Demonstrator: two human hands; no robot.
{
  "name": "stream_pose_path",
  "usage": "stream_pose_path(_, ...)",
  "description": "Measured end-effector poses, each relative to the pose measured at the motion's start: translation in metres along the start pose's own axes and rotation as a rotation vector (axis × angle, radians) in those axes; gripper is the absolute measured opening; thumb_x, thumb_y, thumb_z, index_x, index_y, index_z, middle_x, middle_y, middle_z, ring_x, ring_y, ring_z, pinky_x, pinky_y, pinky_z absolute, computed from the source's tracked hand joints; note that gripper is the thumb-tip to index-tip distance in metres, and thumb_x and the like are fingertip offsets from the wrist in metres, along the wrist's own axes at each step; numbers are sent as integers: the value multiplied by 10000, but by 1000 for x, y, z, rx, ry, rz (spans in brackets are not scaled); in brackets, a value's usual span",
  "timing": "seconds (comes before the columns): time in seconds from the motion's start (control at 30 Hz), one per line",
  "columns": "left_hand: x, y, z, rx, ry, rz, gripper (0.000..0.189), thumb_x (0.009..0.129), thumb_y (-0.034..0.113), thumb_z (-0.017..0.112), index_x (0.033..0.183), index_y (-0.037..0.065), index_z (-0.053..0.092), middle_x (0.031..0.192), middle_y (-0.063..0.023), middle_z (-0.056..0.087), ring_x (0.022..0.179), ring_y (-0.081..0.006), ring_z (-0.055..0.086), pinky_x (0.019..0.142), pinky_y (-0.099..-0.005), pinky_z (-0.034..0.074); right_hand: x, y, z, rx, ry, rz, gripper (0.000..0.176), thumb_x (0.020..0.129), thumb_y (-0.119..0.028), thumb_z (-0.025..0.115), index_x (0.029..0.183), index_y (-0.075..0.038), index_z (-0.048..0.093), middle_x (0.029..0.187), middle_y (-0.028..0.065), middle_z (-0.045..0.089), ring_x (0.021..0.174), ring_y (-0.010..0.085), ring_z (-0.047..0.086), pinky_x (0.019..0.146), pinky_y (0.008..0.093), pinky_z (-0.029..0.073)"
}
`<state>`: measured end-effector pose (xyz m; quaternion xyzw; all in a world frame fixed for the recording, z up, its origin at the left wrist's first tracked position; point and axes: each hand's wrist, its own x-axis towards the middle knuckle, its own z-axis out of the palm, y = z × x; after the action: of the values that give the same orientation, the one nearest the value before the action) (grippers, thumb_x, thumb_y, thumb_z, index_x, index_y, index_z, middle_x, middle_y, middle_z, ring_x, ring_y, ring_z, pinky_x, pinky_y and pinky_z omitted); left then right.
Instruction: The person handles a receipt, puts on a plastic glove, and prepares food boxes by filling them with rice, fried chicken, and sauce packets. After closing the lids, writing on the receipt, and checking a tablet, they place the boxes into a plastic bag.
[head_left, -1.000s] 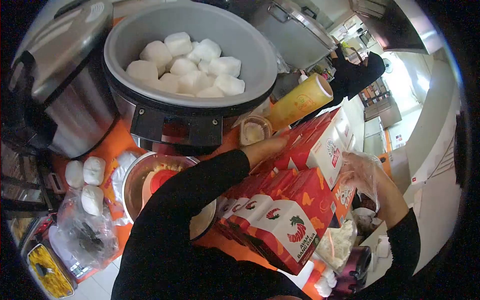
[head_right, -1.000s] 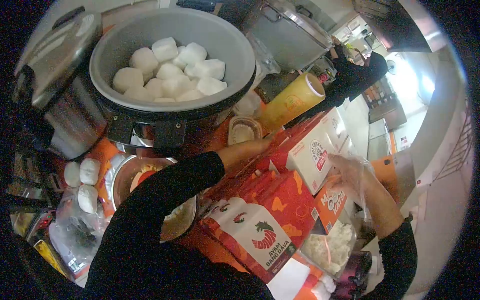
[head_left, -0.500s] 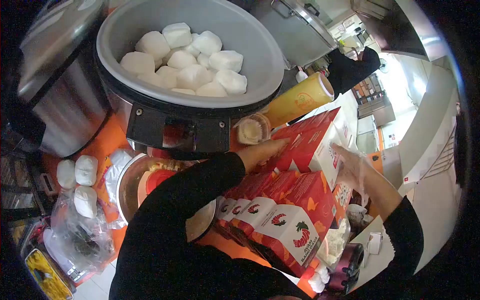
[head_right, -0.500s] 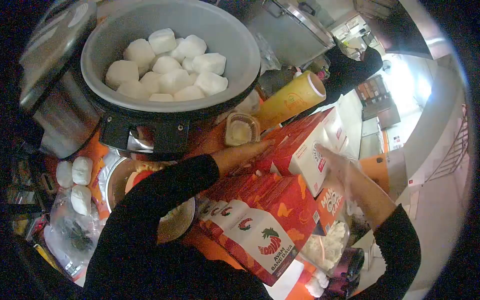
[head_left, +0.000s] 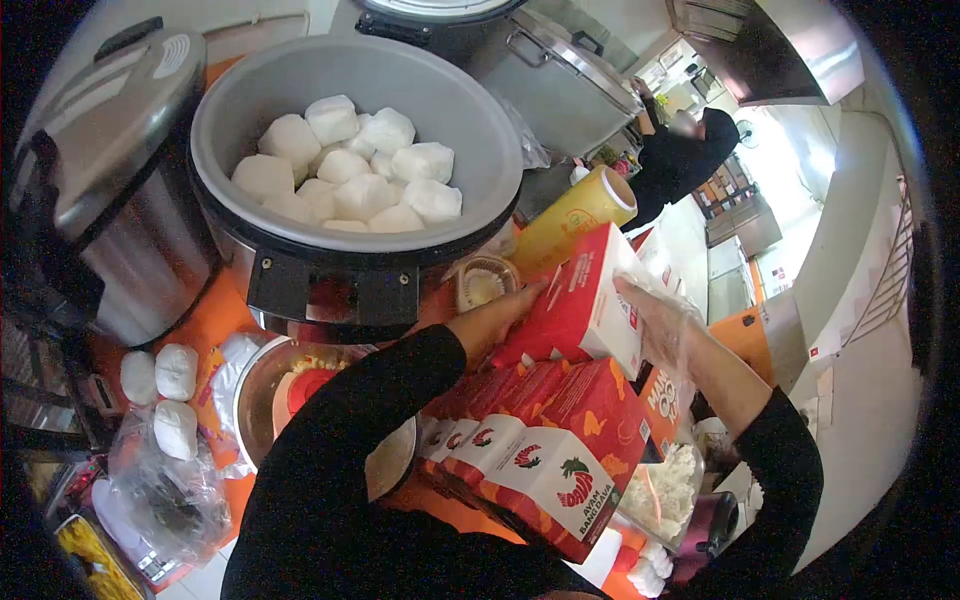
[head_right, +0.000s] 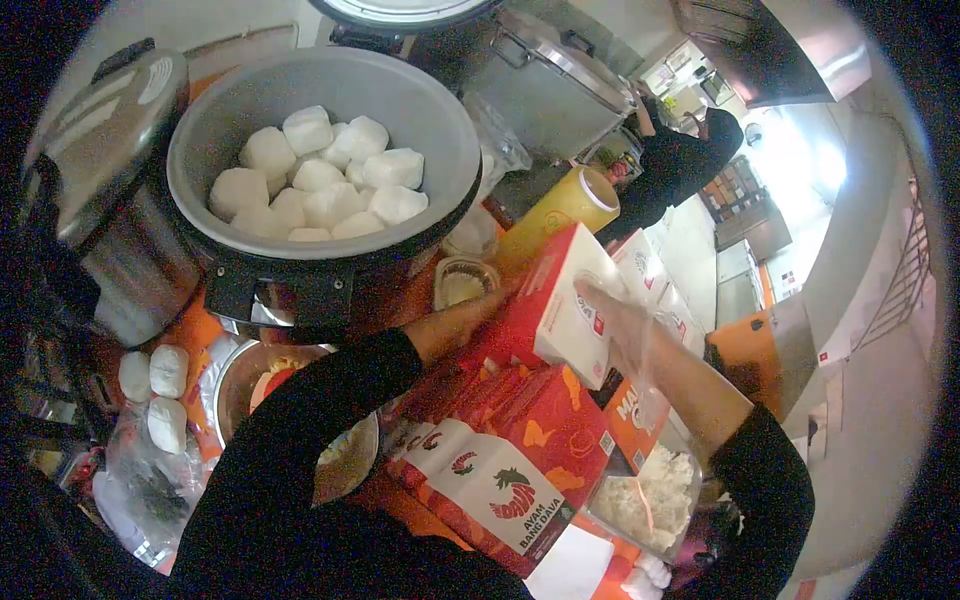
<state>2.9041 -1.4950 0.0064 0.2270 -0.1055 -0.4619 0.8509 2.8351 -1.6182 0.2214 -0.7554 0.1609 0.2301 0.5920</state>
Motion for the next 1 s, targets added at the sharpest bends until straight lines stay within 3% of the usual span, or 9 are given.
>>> stream_pose_path(0.13,-12,2,7,39,105,59,573,943,541,449,1318,110,492,1144,-121,645,946,-256,660,838,-374,535,16,-8,4,-127,-28,21,562,905,-408,615,1325,-72,452,1170,91,620,1056,226,608,942,391,470)
stream_pose_path(0.27,25,-11,-32,82,175,141,807,832,708,492,1370,109,446,1285,-151,564,1092,-284,603,928,-416,484,28,-2,-12,-441,185,-16,580,877,-478,624,1255,-49,528,1038,101,669,885,219,659,798,387,508)
stream_pose_path(0.33,3,-5,-13,107,182,129,909,785,756,499,1393,86,413,1322,-157,534,1144,-279,571,960,-423,460,4,-13,4,-637,321,-32,587,848,-509,649,1195,-42,578,964,103,686,788,215,672,705,393,517)
stream_pose_path(0.43,0,-4,-9,162,147,153,981,754,783,511,1421,77,373,1352,-156,508,1180,-276,546,984,-418,441,8,-5,-6,-991,432,-104,512,848,-437,664,1254,-137,578,954,54,697,805,190,667,735,385,519)
stream_pose_path(0.53,7,-6,-15,172,171,104,960,764,767,522,1421,83,375,1347,-145,515,1184,-269,541,1001,-398,428,-15,-26,14,-1347,526,48,586,824,-525,650,1268,-151,572,926,45,700,822,202,665,758,387,507)
stream_pose_path(0.67,-16,4,10,209,202,78,894,788,724,545,1407,96,396,1325,-126,536,1165,-256,551,994,-386,433,21,21,-26,-641,381,-78,844,797,-697,558,1360,-82,433,1039,106,680,823,240,674,735,385,524)
stream_pose_path(0.77,-13,6,9,173,176,59,868,793,698,571,1399,100,404,1320,-115,541,1157,-248,554,984,-381,441,30,34,-32,-315,239,51,701,841,-577,610,1315,-82,462,1122,80,665,948,221,663,804,357,525)
stream_pose_path(0.87,-13,0,8,167,154,127,872,788,693,583,1397,96,403,1323,-112,536,1157,-247,554,979,-383,443,34,34,-34,-16,-20,49,569,872,-515,610,1261,-109,526,1106,79,671,928,190,670,789,336,536)
stream_pose_path(1.0,-10,-1,4,242,255,161,900,785,697,583,1413,87,371,1329,-122,526,1166,-247,548,982,-386,441,40,37,-35,3,126,87,493,888,-511,588,1184,-117,591,1061,79,685,885,178,679,774,341,549)
